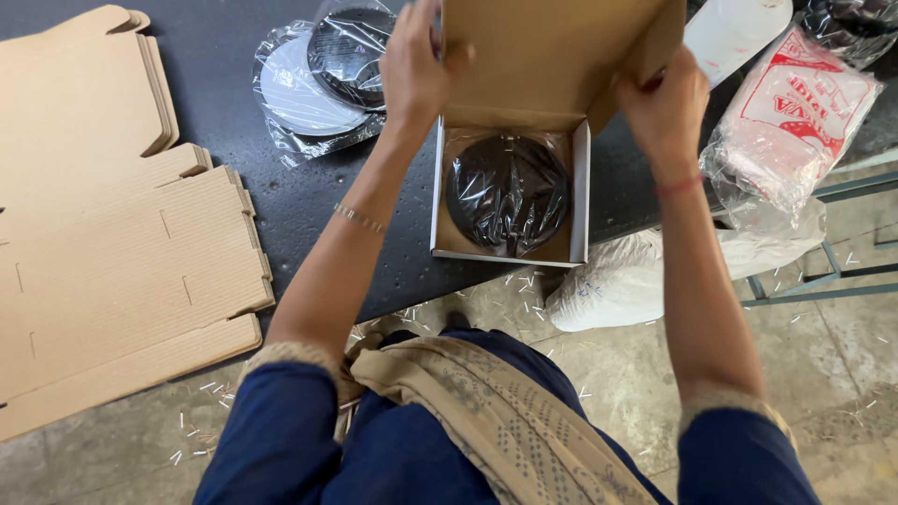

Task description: The person folds open a cardboard box, wipes round LED panel lights with a blue cloth, slides each panel into a clear plastic bag, and places the wrapped panels into the box. They also handle a bag of plastic sleeves and a bottle of liquid on the workbench while packing the panels one at a time.

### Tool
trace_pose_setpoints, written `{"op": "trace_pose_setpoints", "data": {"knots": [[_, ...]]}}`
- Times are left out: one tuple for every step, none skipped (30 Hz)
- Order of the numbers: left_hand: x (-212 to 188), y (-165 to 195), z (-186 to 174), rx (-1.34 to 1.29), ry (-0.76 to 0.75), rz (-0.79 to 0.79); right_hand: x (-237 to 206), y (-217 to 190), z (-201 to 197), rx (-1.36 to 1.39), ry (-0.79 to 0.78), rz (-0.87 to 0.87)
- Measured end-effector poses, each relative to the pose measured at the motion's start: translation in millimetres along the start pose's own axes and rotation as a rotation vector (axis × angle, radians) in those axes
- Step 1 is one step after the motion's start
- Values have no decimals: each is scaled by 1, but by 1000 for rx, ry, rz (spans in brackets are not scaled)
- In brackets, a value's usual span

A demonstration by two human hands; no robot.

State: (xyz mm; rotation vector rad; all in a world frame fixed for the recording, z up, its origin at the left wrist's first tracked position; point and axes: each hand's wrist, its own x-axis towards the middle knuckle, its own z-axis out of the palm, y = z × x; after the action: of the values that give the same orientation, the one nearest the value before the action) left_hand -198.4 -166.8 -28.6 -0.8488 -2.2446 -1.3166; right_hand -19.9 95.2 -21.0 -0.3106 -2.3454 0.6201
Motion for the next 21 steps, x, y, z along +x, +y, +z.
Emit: {"op": "trace_pose_setpoints", "data": {"knots": [[-9,2,-8,-52,-84,8,-9,-6,-9,68,-69,33],[-21,3,-17,-124,-190,-8,-22,-10,-20,134,-141,68],[-34,1,-28,-198,-297,-28,-35,-13,-28,200,-216,104],[-43,-3,-39,-272,-401,-44,-45,-14,-33,333,-286,99],[-48,-8,-52,-233,-413,162,-55,-13,-38,469,-352,100],[-57,-14,-65,-199,-429,357,-67,-11,-45,606,-423,109],[-62,-20,-74,-168,-434,561,-73,-6,-51,662,-505,175],[-65,-24,-82,-239,-616,310,-78,-1,-54,720,-582,239],[-71,-27,-90,-308,-800,52,-86,2,-55,780,-662,307],[-74,-29,-93,-374,-977,-206,-92,5,-54,612,-691,265],[-78,-28,-95,-264,-1009,-162,-97,8,-53,444,-717,221],[-82,-26,-98,-152,-1042,-119,-104,9,-51,279,-741,180],[-88,-24,-101,-41,-1070,-79,-111,9,-51,213,-753,85],[-96,-20,-102,27,-1095,-43,-118,7,-50,148,-768,-12],[-106,-14,-99,98,-1117,-7,-125,5,-48,84,-781,-114],[-117,-9,-97,171,-1138,28,-133,1,-47,64,-789,-73],[-129,-4,-94,163,-1102,-19,-143,-5,-46,44,-797,-32],[-141,1,-89,155,-1064,-63,-151,-10,-44,23,-803,8],[-151,2,-85,148,-1028,-107,-159,-16,-41,42,-742,26],[-157,0,-83,90,-955,-86,-165,-21,-37,59,-681,43],[-163,-3,-82,34,-881,-63,-170,-25,-32,77,-618,61]]}}
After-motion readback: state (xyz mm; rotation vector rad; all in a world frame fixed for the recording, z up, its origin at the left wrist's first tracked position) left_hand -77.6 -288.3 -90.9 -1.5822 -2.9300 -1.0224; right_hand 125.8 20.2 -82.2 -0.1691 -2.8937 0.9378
